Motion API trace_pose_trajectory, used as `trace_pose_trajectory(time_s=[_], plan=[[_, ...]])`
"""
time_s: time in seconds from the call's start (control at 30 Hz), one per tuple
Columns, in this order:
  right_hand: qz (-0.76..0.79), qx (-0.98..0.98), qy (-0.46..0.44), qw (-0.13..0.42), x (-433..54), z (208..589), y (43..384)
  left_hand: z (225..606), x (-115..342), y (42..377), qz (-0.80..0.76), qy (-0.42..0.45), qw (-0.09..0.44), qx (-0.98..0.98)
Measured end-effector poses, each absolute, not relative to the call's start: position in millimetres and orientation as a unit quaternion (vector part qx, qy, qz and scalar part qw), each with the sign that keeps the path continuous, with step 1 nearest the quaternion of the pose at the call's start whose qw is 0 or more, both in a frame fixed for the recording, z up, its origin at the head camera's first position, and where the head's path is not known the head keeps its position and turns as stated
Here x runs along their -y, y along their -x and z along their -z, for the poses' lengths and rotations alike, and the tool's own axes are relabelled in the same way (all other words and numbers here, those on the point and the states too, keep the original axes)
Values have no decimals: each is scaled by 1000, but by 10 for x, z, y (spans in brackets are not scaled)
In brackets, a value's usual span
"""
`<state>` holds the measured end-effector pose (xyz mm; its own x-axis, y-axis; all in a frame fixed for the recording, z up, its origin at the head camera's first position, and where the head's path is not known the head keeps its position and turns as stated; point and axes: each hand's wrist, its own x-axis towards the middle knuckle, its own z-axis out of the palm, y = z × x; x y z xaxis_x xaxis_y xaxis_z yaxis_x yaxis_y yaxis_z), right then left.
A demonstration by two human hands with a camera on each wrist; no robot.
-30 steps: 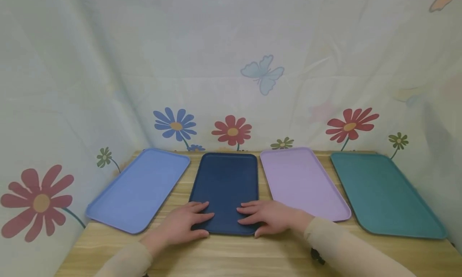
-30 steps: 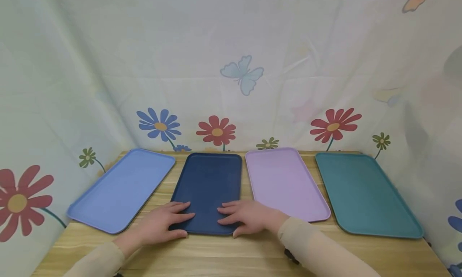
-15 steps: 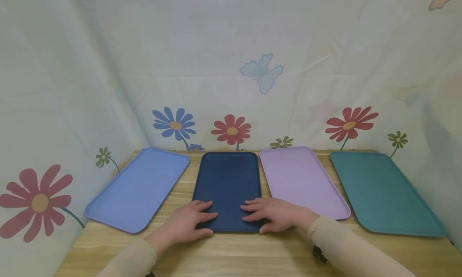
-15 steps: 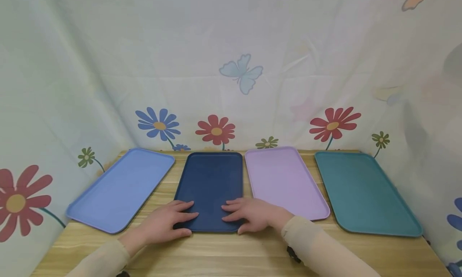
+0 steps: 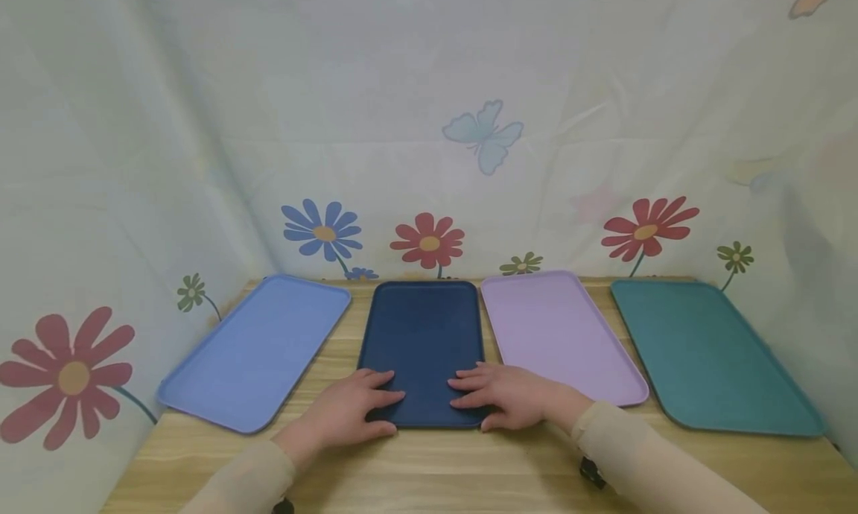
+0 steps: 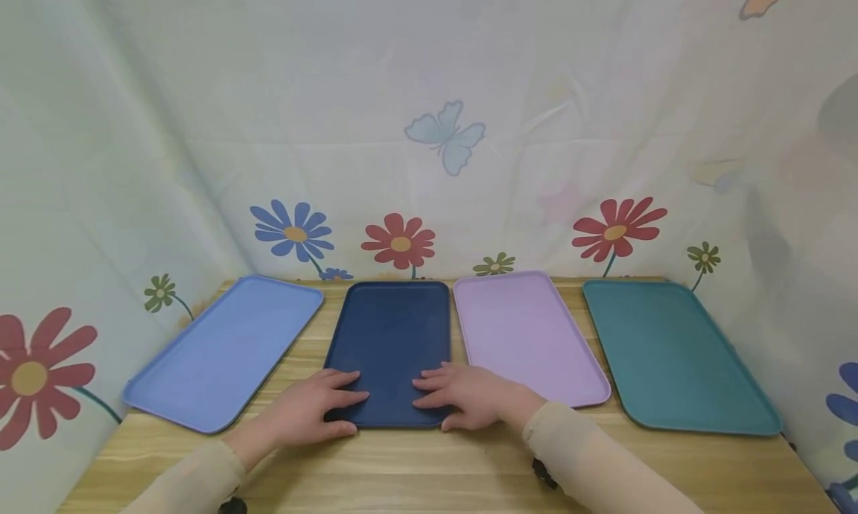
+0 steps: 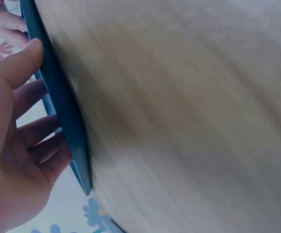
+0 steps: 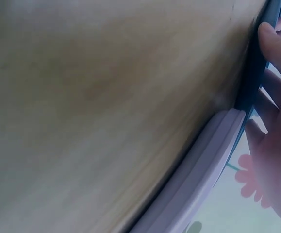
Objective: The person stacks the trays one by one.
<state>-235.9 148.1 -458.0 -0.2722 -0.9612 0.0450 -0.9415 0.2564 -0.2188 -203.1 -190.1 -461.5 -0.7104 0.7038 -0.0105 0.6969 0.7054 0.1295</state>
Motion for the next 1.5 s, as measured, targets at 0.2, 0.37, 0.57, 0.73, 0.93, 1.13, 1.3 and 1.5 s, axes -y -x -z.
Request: trace_pose_trajectory(time_s=[0.2, 0.37, 0.57, 0.73, 0.93, 1.13, 1.3, 1.5], plan=[[129, -812, 569, -22, -1602, 4610, 2334, 4554, 1831, 2081, -78, -361, 16, -929], [162, -819, 545, -76, -1728, 4624, 2313, 4474, 1680, 2141, -113, -346, -3, -931], [193, -826, 520, -102, -1867, 4607, 2295, 4452, 1499, 2161, -156, -335, -23, -929], [229, -823, 504, -130, -1979, 4597, 2288, 4485, 1369, 2159, -205, -332, -44, -920], [255, -815, 493, -167, -2129, 4619, 2305, 4516, 1208, 2134, -236, -305, -57, -921], [256, -841, 442, -178, -2301, 4643, 2313, 4553, 1046, 2100, -273, -284, -47, -918], [282, -862, 388, -163, -2432, 4645, 2295, 4546, 928, 2071, -301, -286, -36, -909], [310, -857, 369, -182, -2581, 4649, 2292, 4497, 797, 2075, -334, -285, -29, -898]])
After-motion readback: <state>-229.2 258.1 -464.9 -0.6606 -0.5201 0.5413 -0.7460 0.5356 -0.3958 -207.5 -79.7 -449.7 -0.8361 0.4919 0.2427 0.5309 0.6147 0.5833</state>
